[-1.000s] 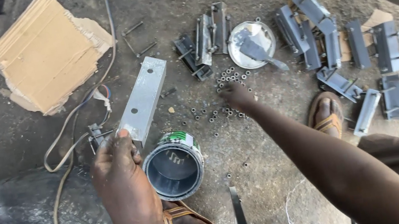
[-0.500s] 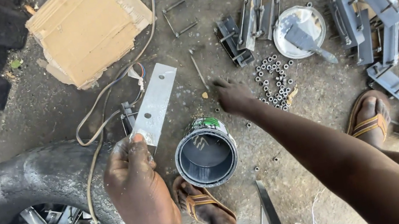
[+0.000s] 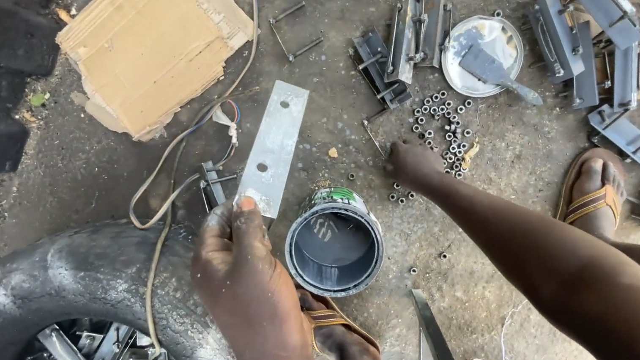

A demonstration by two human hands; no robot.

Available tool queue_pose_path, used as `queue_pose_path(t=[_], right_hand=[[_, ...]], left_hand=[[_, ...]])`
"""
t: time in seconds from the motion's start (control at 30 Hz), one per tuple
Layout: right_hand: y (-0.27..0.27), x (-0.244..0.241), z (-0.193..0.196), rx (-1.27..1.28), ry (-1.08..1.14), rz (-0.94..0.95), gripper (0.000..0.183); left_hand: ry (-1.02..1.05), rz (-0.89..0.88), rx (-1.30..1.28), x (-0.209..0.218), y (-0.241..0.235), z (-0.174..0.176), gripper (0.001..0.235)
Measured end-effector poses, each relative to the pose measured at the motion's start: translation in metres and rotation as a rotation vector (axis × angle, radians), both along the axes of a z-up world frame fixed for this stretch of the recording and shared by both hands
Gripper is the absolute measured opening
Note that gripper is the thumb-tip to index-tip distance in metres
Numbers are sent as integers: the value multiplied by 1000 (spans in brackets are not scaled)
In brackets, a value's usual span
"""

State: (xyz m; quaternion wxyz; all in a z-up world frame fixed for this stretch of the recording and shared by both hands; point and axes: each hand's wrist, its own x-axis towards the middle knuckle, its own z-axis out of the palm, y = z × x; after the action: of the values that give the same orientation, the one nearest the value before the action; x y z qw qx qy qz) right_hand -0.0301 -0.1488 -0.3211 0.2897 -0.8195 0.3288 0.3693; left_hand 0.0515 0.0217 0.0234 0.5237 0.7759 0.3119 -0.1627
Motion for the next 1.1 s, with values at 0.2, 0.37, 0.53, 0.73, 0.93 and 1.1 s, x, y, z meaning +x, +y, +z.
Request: queue_pose_path(t=[0.2, 0.37, 0.53, 0.73, 0.93, 1.1], right_hand=[[4, 5, -29, -65, -40, -17, 8], [-4, -1, -7, 105, -114, -133, 5], [-35, -6, 6, 185, -125, -199, 6], [-97, 12, 88, 240, -263, -192, 30], [-67, 30, 85, -59, -237, 101, 25], [-6, 54, 13, -107, -211, 367, 5]], left_hand=[[-31, -123, 53, -5, 14, -22, 19], [-49, 17, -143, -5, 20, -43, 11], [203, 135, -316, -4, 14, -29, 23], [30, -37, -469, -12, 2, -26, 9], [6, 72, -451, -14, -2, 10, 9], [88, -42, -98, -8, 21, -3, 36]])
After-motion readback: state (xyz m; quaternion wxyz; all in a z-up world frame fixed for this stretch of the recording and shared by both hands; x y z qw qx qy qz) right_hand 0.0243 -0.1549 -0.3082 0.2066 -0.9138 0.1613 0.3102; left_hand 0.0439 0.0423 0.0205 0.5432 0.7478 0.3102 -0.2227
